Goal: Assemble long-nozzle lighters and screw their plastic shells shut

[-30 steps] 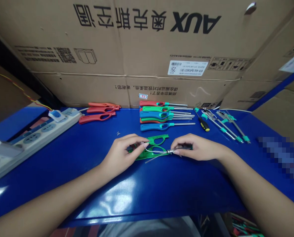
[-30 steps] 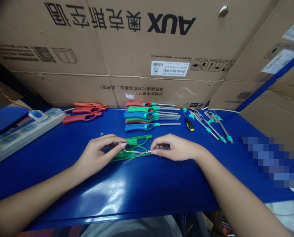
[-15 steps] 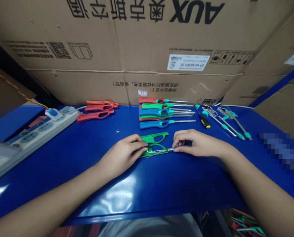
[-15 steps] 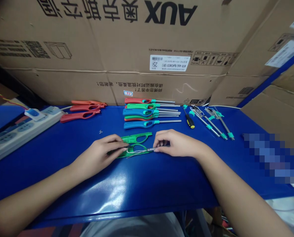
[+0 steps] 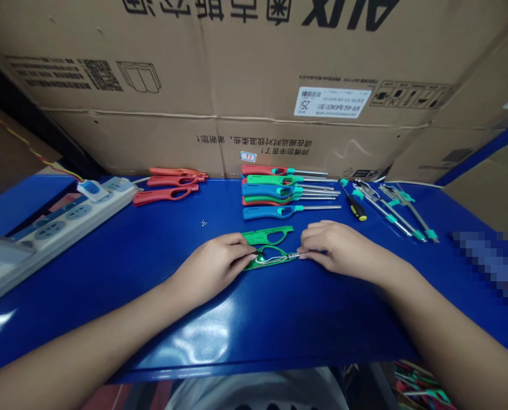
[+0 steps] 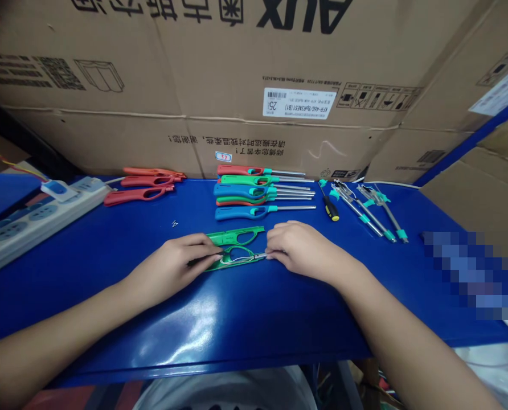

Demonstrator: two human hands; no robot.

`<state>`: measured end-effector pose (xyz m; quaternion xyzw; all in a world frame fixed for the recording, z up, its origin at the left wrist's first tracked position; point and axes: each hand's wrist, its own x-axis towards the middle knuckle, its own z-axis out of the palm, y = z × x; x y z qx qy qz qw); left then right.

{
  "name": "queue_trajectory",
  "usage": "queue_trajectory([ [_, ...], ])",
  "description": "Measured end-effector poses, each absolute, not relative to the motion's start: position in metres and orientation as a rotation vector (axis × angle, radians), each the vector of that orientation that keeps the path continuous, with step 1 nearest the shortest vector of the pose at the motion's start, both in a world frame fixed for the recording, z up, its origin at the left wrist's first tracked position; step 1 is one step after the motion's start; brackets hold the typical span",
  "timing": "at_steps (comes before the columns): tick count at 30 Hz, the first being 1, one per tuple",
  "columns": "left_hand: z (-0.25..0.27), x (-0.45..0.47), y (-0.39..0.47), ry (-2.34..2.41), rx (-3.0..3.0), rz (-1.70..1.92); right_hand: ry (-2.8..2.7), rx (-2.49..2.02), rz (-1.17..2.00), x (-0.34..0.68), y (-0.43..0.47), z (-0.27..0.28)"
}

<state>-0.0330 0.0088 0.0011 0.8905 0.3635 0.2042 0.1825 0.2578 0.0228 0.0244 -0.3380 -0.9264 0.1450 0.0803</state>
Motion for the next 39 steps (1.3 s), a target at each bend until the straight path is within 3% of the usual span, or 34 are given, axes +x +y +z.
queue_trajectory([
  [10, 0.005, -0.031, 0.006, 1.108, 2.524, 0.529, -2.750, -1.082, 0.498, 0.251, 0.018, 0.024],
  [16, 0.004, -0.033, 0.005, 1.128, 2.542, 0.529, -2.588, -1.121, 0.722, 0.252, 0.018, 0.023],
  [27, 0.006, -0.034, 0.003, 1.134, 2.601, 0.483, -2.641, -1.037, 0.546, 0.231, 0.011, 0.007],
  [39, 0.006, -0.034, 0.001, 1.150, 2.624, 0.479, -2.580, -0.982, 0.597, 0.233, 0.012, 0.003],
])
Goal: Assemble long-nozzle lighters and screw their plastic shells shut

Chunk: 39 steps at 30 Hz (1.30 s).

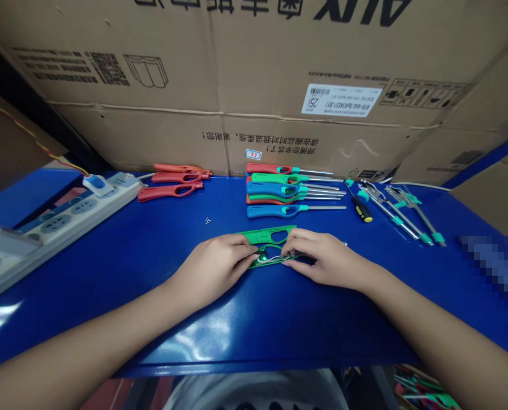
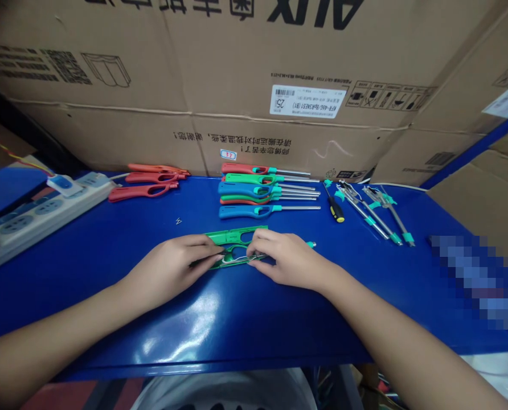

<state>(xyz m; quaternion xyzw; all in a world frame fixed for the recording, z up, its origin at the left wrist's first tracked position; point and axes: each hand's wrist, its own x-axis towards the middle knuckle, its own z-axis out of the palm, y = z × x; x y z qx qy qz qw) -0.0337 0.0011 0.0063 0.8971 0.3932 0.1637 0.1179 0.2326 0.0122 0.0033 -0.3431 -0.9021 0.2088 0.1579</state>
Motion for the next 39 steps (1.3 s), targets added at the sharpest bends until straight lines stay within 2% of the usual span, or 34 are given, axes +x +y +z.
queue_trajectory([
  [21, 0.0080, -0.0342, -0.0002, 1.146, 2.541, 0.539, -2.422, -0.943, 0.838, 0.2319, 0.0186, -0.0009],
  [39, 0.0010, -0.0287, -0.0002, 1.240, 2.671, 0.538, -2.443, -0.923, 0.801, 0.2328, 0.0207, -0.0023],
])
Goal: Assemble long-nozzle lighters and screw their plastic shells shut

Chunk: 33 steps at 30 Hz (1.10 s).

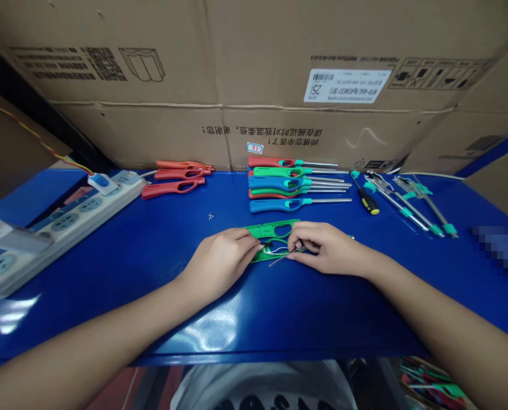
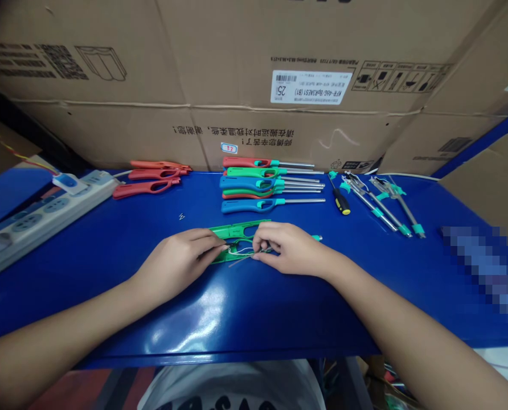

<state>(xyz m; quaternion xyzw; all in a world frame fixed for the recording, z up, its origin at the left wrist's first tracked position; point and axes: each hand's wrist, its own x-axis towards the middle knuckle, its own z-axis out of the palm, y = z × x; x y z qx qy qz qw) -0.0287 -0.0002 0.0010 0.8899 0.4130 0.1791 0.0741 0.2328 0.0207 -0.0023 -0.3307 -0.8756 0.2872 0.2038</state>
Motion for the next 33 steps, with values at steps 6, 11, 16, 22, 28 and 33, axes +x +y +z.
queue_trajectory([
  [6, 0.003, -0.027, 0.000, 1.295, 2.666, 0.538, -2.449, -0.929, 0.803, 0.233, 0.021, -0.003],
  [11, 0.001, -0.029, 0.001, 1.258, 2.625, 0.573, -2.451, -0.923, 0.803, 0.233, 0.021, -0.003],
  [16, 0.000, -0.030, 0.000, 1.215, 2.703, 0.569, -2.449, -0.918, 0.786, 0.233, 0.021, -0.003],
  [22, -0.003, -0.028, -0.001, 1.222, 2.777, 0.540, -2.452, -0.919, 0.787, 0.234, 0.020, -0.002],
  [28, 0.003, -0.024, -0.005, 1.280, 2.868, 0.404, -2.450, -0.928, 0.799, 0.234, 0.021, -0.002],
  [33, 0.013, -0.023, -0.011, 1.315, 2.930, 0.206, -2.462, -0.923, 0.781, 0.232, 0.023, -0.003],
])
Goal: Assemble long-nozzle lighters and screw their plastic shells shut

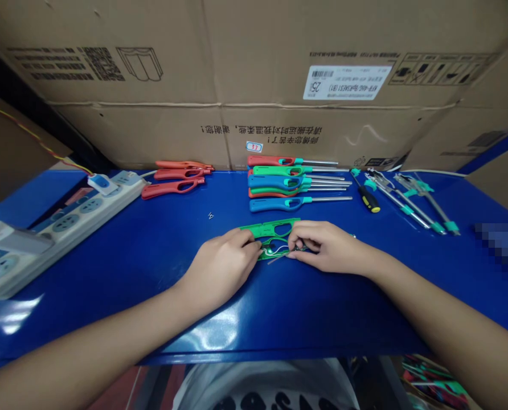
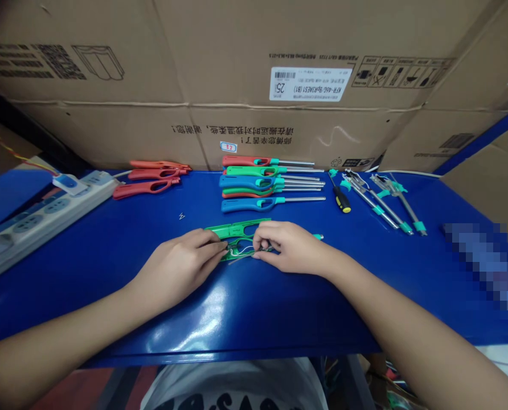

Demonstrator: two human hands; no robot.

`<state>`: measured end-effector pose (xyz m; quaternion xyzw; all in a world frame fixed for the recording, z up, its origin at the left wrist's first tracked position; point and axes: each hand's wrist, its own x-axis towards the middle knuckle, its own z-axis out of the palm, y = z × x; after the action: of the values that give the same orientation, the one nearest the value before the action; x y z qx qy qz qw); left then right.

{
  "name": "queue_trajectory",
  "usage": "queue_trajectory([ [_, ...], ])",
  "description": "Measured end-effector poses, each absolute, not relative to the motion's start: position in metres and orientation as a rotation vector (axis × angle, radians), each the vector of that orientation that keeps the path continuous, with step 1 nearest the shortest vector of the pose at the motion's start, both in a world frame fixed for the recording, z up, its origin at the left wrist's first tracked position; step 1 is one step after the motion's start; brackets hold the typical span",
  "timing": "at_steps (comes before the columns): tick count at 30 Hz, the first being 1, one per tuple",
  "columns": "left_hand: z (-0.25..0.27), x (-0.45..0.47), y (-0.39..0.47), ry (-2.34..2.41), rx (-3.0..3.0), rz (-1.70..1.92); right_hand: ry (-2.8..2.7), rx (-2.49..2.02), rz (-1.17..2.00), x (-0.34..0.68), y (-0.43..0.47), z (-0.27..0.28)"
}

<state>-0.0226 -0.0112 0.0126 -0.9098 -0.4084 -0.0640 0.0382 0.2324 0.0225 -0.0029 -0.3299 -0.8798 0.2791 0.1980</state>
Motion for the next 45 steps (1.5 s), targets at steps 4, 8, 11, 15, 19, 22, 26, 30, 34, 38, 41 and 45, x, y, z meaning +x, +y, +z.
queue_trajectory([
  [4, 0.015, -0.020, -0.017, -1.196, -2.753, -0.100, -2.459, -0.918, 0.773, 0.233, 0.022, -0.003],
  [8, 0.014, -0.018, -0.025, -1.155, -2.713, -0.071, -2.458, -0.913, 0.768, 0.233, 0.021, -0.003],
  [11, 0.011, -0.020, -0.026, -1.198, -2.734, -0.105, -2.467, -0.895, 0.769, 0.234, 0.020, 0.000],
  [15, 0.007, -0.025, -0.020, -1.335, -2.891, -0.331, -2.488, -0.846, 0.775, 0.235, 0.017, 0.006],
  [19, 0.001, -0.025, -0.018, -1.365, -3.072, -0.552, -2.438, -0.908, 0.682, 0.233, 0.016, 0.004],
  [22, -0.001, -0.024, -0.020, -1.339, -3.124, -0.589, -2.452, -0.962, 0.601, 0.231, 0.016, 0.000],
  [26, -0.001, -0.022, -0.022, -1.316, -3.125, -0.611, -2.510, -0.997, 0.561, 0.230, 0.015, -0.002],
  [30, -0.002, -0.021, -0.022, -1.311, -3.132, -0.626, -2.515, -0.991, 0.557, 0.229, 0.015, -0.002],
  [34, -0.002, -0.019, -0.024, -1.301, -3.133, -0.589, -2.497, -0.965, 0.571, 0.229, 0.015, -0.003],
  [38, -0.004, -0.020, -0.024, -1.281, -3.147, -0.578, -2.496, -0.938, 0.590, 0.229, 0.015, -0.004],
  [41, -0.005, -0.020, -0.024, -1.232, -3.137, -0.499, -2.504, -0.930, 0.607, 0.230, 0.016, -0.004],
  [45, -0.006, -0.019, -0.025, -1.236, -3.075, -0.380, -2.511, -0.911, 0.673, 0.232, 0.015, 0.002],
])
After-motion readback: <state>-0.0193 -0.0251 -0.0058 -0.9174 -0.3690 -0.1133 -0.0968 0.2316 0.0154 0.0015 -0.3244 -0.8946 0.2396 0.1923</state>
